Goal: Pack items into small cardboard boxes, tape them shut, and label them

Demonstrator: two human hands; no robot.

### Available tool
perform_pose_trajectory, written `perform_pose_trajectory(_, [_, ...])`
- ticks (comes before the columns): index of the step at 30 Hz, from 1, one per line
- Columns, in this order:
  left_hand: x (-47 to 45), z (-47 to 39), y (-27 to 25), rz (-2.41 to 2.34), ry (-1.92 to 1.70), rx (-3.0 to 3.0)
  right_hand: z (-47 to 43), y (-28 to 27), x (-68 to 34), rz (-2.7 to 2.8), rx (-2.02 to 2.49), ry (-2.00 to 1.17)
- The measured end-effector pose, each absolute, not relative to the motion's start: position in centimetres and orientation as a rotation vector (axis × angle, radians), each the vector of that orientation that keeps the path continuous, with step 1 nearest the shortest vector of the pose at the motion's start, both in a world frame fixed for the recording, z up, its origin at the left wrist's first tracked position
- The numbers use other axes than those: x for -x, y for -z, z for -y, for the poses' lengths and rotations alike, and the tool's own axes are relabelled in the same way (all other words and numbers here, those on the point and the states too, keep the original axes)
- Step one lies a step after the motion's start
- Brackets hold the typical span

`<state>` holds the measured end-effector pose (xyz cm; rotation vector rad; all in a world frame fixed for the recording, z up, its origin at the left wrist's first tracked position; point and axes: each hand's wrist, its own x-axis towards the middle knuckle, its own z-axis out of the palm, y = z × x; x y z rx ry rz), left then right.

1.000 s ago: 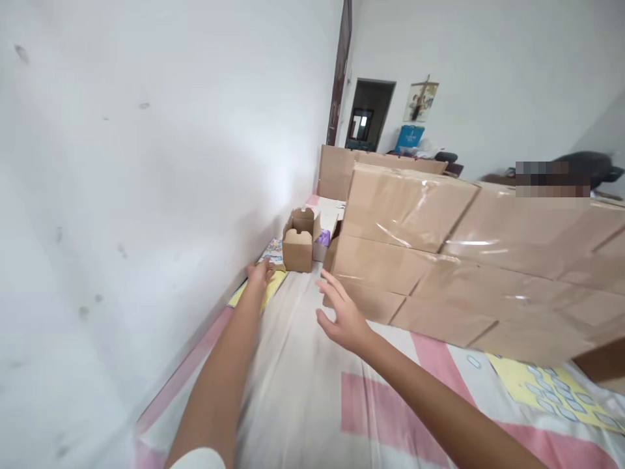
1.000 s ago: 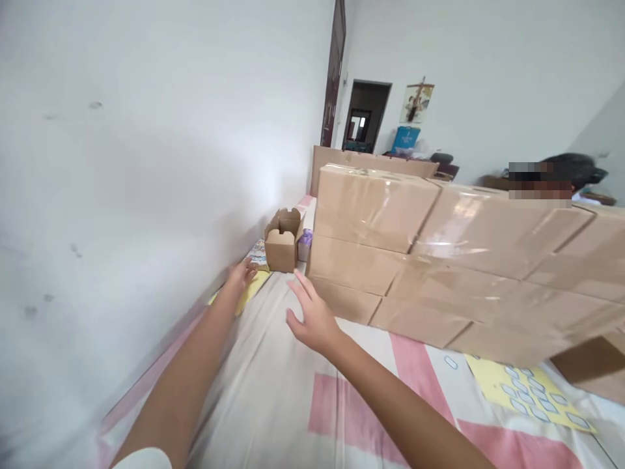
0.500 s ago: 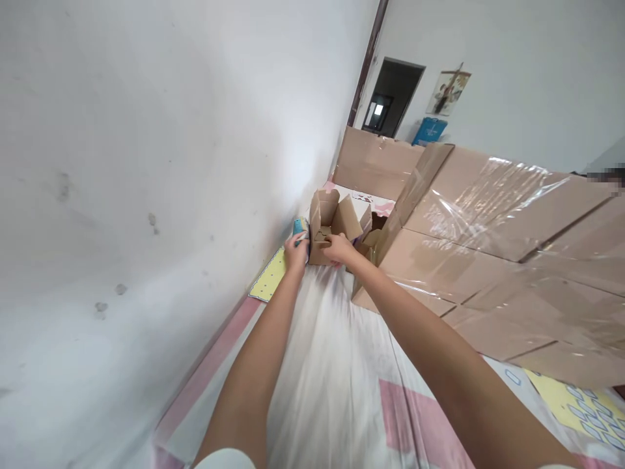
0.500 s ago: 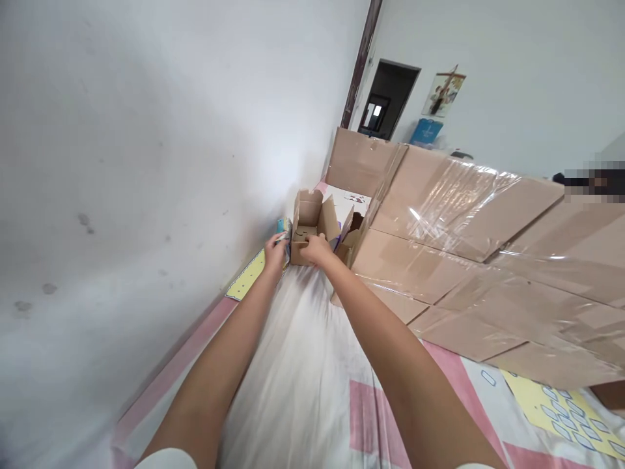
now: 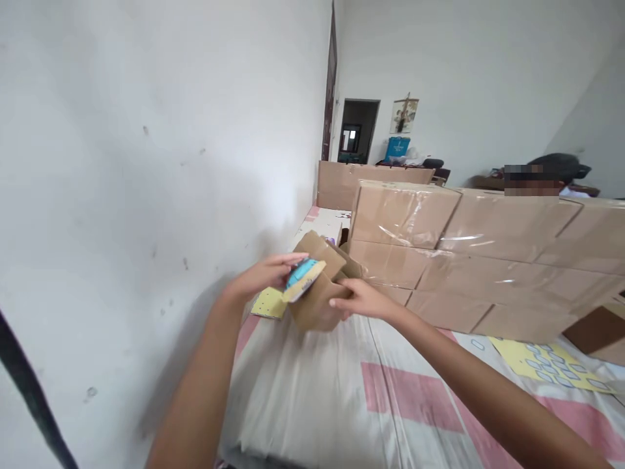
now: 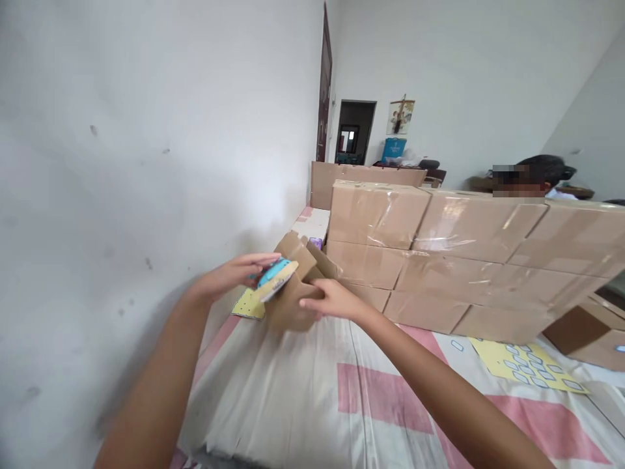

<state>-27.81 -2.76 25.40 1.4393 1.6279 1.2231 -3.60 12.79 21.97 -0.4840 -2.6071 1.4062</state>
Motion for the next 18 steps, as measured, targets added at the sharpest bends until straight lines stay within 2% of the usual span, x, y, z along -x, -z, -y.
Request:
perform_pose_trajectory(3, [20.8,5.0,-24.5,-1.501,-1.238,-1.563,-11.4,-21.6,-4.3,2.466,0.560,-1.543])
perform_pose_trajectory(6, [12.0,5.3,-20.8,-1.559,-1.430,-1.648,-11.3,-20.9,-12.3,2.379,0.707,-1.429])
perform_pose_trajectory(9, [4.6,4.6,-17.4,-1.761,-1.266,-1.963,-11.8,-19.5,-19.1,2.385,0.720,-1.246])
perform_pose_trajectory(13, [-0.6,2.0,-14.2,-2.010,-0.943,-2.355,-13.1,-17.6,-25.9,2.430,0.675,-1.025])
perform_pose_trajectory(18, [-3.6,-0.7,-9.8,-1.935,-0.754,-2.445,-15.9,-16.5,-30.6,2.429,0.582,-0.868])
